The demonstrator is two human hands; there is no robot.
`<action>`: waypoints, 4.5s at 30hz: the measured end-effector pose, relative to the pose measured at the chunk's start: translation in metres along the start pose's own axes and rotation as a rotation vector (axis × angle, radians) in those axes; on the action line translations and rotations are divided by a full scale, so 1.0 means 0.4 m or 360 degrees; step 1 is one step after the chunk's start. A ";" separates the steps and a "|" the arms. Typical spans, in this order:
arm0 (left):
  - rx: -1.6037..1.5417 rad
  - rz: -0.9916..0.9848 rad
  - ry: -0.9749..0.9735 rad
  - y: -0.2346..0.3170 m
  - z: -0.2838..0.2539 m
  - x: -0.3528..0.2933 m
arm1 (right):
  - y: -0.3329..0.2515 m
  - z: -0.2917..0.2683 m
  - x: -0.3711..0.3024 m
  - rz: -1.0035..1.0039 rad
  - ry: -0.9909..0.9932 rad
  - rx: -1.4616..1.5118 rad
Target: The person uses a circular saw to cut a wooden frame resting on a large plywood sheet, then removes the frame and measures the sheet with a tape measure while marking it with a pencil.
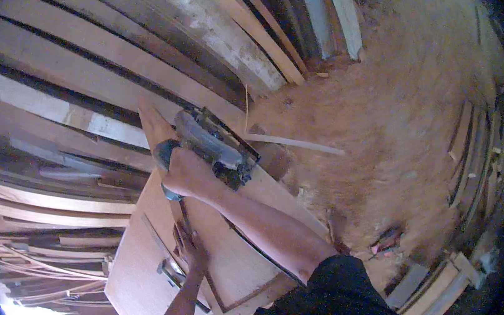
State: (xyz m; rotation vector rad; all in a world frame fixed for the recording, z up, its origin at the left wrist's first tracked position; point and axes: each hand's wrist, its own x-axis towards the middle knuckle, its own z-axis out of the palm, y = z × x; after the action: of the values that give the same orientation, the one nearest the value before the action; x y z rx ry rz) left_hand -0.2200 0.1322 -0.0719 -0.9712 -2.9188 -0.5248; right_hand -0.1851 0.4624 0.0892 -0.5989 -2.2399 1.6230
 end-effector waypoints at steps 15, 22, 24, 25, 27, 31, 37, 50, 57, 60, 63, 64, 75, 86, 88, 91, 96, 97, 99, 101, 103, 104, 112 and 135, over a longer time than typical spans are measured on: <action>0.0112 -0.0052 -0.0096 0.064 -0.042 -0.001 | 0.031 0.019 -0.042 -0.0119 -0.0125 -0.0122; 0.0277 0.0106 -0.0047 0.033 -0.017 -0.003 | 0.045 0.040 0.031 -0.0549 -0.0202 -0.0764; 0.0273 0.0120 0.0035 0.023 -0.020 -0.004 | 0.037 0.037 0.023 -0.0254 -0.0010 -0.0343; 0.0279 0.0140 0.0092 0.019 -0.026 -0.007 | 0.033 0.031 0.010 -0.0328 0.0087 -0.0081; 0.0249 0.0063 0.0107 0.023 -0.030 -0.002 | 0.017 0.015 0.009 -0.0193 0.0094 0.0064; 0.0180 0.0032 0.0180 0.041 -0.035 0.004 | -0.006 -0.002 0.001 0.0388 -0.0068 0.0292; 0.0152 -0.0035 0.0172 0.039 -0.059 0.001 | -0.034 0.010 -0.008 0.0584 -0.0080 0.0542; 0.0173 -0.0039 0.0113 0.058 -0.059 0.004 | -0.030 0.005 0.009 0.0578 -0.0039 0.0465; 0.0199 -0.0023 0.0108 0.057 -0.062 0.009 | -0.024 0.020 0.033 0.0539 -0.0004 0.0527; 0.0224 -0.0039 0.0052 0.060 -0.064 0.005 | -0.015 0.021 0.044 0.0555 -0.0022 0.0526; 0.0222 -0.0047 0.0056 0.061 -0.062 0.001 | -0.010 0.021 0.053 0.0550 -0.0037 0.0478; 0.0229 -0.0041 0.0078 0.061 -0.062 0.001 | -0.011 0.021 0.054 0.0543 -0.0032 0.0452; 0.0267 -0.0068 0.0001 0.043 -0.033 -0.002 | 0.028 0.030 0.077 0.0340 -0.0019 0.0216; 0.0299 0.0074 0.0001 0.008 -0.009 0.005 | 0.037 0.052 0.122 0.0116 0.0009 0.0161; 0.0235 0.0045 -0.0041 0.012 -0.015 0.008 | 0.022 0.035 0.117 0.0099 0.0038 0.0176; 0.0120 0.0057 -0.0044 0.022 -0.026 0.008 | 0.003 0.019 0.101 0.0177 0.0094 0.0373; 0.0113 0.0086 -0.0123 0.026 -0.037 0.008 | -0.008 0.007 0.095 0.0239 -0.0018 0.0316; 0.0149 0.0007 -0.0198 0.024 -0.037 0.006 | -0.008 0.006 0.093 0.0209 -0.0001 0.0359; 0.0112 0.0037 -0.0179 0.021 -0.039 0.001 | -0.008 0.003 0.091 0.0210 0.0024 0.0450; 0.0144 0.0020 -0.0193 0.015 -0.034 -0.004 | -0.007 -0.002 0.087 0.0145 0.0023 0.0475; 0.0252 0.0080 -0.0131 0.009 -0.028 -0.006 | -0.011 -0.011 0.082 0.0160 -0.0003 0.0472; 0.0219 0.0035 -0.0168 0.005 -0.023 -0.006 | -0.014 -0.015 0.079 0.0190 -0.0010 0.0451; 0.0317 -0.0036 -0.0263 0.006 -0.031 -0.006 | -0.024 -0.017 0.083 0.0248 -0.0087 0.0452; 0.0350 0.0183 -0.0021 0.028 -0.036 -0.002 | -0.017 0.011 0.136 0.0193 0.0051 0.0460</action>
State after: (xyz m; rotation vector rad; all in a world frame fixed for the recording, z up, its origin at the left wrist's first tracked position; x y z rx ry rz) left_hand -0.2141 0.1357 -0.0549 -1.1050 -2.8315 -0.1882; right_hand -0.2353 0.4843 0.0947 -0.6863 -1.9281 1.9358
